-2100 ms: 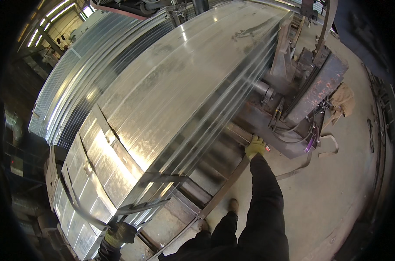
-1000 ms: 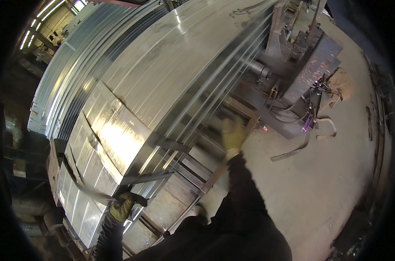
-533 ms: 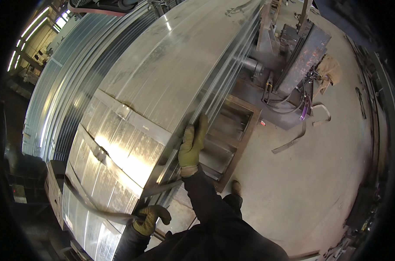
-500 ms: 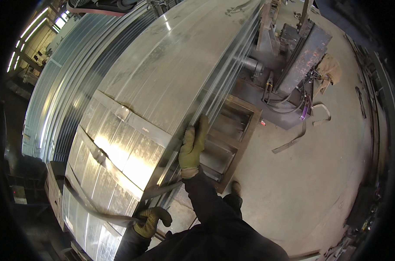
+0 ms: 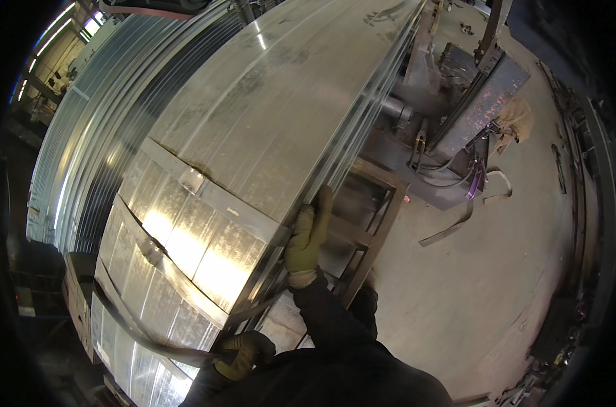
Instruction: The person uses a handheld remote to operate an overhead crane, lifting and moving large metal sheets within a workshop. They guide the suspended sheets to a metal rack and place them there, then walk to a control panel and press buttons.
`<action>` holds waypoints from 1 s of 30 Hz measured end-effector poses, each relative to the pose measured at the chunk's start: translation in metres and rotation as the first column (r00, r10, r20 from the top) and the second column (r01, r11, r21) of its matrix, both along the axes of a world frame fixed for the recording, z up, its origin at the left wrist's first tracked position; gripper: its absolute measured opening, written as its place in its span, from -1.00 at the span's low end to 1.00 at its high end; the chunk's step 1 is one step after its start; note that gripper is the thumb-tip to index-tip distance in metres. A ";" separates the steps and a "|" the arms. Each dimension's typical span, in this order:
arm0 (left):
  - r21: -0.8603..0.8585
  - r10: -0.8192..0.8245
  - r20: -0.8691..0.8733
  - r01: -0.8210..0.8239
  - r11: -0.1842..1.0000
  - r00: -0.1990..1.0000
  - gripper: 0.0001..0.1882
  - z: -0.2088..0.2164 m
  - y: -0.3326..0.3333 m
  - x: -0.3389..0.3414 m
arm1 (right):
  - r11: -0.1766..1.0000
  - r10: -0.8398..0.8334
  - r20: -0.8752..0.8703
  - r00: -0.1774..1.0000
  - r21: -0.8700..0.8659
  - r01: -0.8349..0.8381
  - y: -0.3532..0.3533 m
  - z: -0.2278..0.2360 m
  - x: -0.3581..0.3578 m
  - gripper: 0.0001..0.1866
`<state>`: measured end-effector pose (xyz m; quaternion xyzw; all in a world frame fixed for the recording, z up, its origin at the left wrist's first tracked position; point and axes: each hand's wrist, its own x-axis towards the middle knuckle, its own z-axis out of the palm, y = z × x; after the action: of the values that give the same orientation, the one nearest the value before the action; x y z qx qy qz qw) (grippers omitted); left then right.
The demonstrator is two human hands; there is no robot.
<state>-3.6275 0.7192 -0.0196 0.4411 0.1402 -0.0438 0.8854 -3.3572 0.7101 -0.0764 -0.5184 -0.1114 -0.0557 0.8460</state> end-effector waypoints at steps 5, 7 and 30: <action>0.395 -0.004 -0.200 0.084 0.915 0.980 -0.61 0.003 0.002 0.005 | 1.000 -0.015 0.019 1.000 -0.024 0.015 0.003 0.007 0.007 -0.37; 0.479 0.021 -0.265 0.113 0.871 0.964 -0.62 0.009 0.001 0.006 | 0.999 -0.013 0.020 1.000 -0.052 0.014 0.003 0.009 0.010 -0.37; 0.614 0.111 0.051 -0.119 0.780 0.992 -0.65 0.024 0.003 0.042 | 0.978 -0.092 0.093 0.991 -0.179 0.108 0.002 0.024 0.032 -0.37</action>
<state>-3.5859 0.7222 0.0043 0.6962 0.1683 0.0609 0.6952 -3.3257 0.7118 -0.0527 -0.5963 -0.1255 -0.1097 0.7853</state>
